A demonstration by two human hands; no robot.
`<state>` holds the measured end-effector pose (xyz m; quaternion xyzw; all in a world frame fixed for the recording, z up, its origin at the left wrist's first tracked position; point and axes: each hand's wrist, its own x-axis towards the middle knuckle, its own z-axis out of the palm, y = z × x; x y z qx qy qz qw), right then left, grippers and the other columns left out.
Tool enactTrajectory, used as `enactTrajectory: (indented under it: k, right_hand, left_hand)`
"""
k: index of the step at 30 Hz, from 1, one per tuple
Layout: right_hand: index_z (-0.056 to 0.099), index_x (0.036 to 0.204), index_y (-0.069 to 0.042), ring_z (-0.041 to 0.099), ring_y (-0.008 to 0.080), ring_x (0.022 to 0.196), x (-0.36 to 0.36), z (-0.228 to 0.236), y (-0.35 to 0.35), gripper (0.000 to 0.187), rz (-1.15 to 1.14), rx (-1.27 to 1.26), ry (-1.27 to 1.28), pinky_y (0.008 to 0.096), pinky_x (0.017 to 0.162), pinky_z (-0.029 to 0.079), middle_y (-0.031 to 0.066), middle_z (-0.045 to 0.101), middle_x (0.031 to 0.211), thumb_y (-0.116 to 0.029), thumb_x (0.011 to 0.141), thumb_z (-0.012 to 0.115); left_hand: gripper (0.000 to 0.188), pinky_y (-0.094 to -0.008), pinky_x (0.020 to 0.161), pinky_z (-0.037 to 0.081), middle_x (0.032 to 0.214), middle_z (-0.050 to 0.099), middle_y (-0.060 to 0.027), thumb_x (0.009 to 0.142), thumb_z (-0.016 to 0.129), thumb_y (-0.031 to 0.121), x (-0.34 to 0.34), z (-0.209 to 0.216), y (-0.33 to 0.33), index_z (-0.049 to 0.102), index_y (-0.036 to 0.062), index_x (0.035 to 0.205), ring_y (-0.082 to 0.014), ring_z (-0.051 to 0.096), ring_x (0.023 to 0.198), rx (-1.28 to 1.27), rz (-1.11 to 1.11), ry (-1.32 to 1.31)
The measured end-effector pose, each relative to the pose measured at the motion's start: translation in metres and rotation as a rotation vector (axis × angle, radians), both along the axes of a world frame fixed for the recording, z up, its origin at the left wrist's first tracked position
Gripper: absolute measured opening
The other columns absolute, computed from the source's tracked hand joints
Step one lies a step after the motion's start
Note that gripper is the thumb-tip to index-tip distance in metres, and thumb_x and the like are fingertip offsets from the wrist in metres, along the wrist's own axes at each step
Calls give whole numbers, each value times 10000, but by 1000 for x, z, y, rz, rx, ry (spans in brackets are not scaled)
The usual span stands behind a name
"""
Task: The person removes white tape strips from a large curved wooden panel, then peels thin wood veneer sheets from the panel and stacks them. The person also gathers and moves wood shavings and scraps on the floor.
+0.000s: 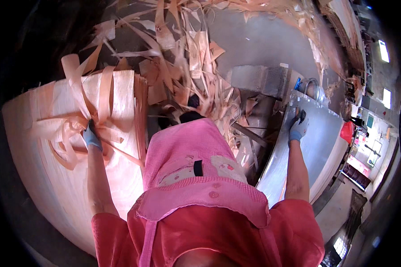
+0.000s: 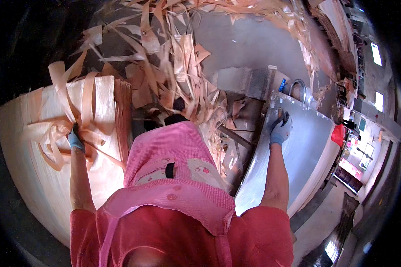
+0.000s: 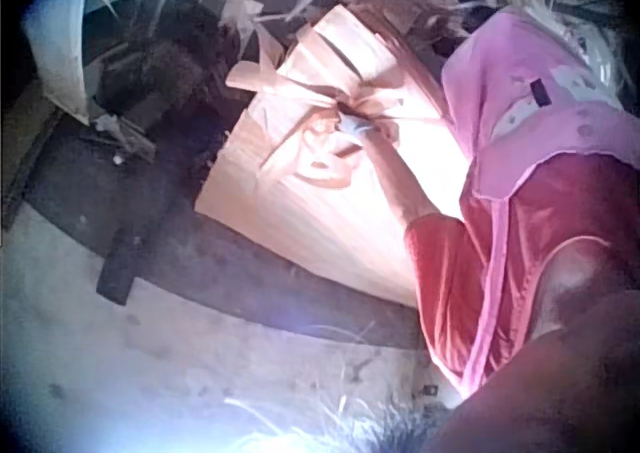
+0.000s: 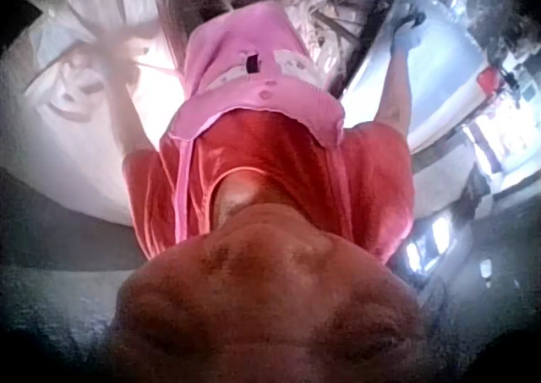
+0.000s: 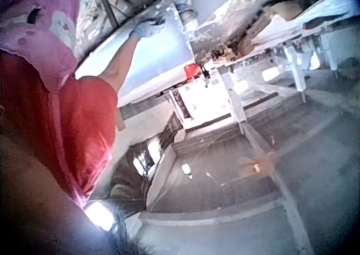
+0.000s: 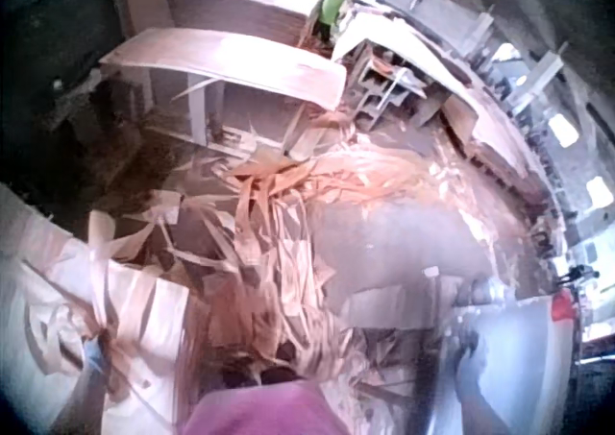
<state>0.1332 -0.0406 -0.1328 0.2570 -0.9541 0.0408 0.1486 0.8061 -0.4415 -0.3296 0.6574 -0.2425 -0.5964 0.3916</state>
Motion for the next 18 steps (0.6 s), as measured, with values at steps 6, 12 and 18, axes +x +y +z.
enactTrajectory:
  k: [6,12,18]
  right_hand:
    - [608,1163,-92,547,368,1022,-14,-31,13,315,62,-1,149,452,881,422,158,597,1132,-219,918,456]
    - [571,1234,-79,548,372,1048,-14,-14,18,354,36,21,-39,422,903,430,179,587,1138,-165,901,486]
    - [485,1323,-109,565,370,1027,36,23,3,465,260,102,22,406,893,454,185,577,1153,-35,864,491]
  left_hand:
    - [205,-269,756,489,975,632,-42,870,620,102,25,-28,2,612,-6,1044,-152,599,836,27,117,-15]
    - [243,-279,747,501,960,644,-44,844,648,104,16,-13,-4,623,-5,1060,-154,605,801,-6,51,-100]
    - [305,-299,773,504,989,652,-60,834,640,94,9,0,3,601,19,1128,-183,619,855,19,55,-127]
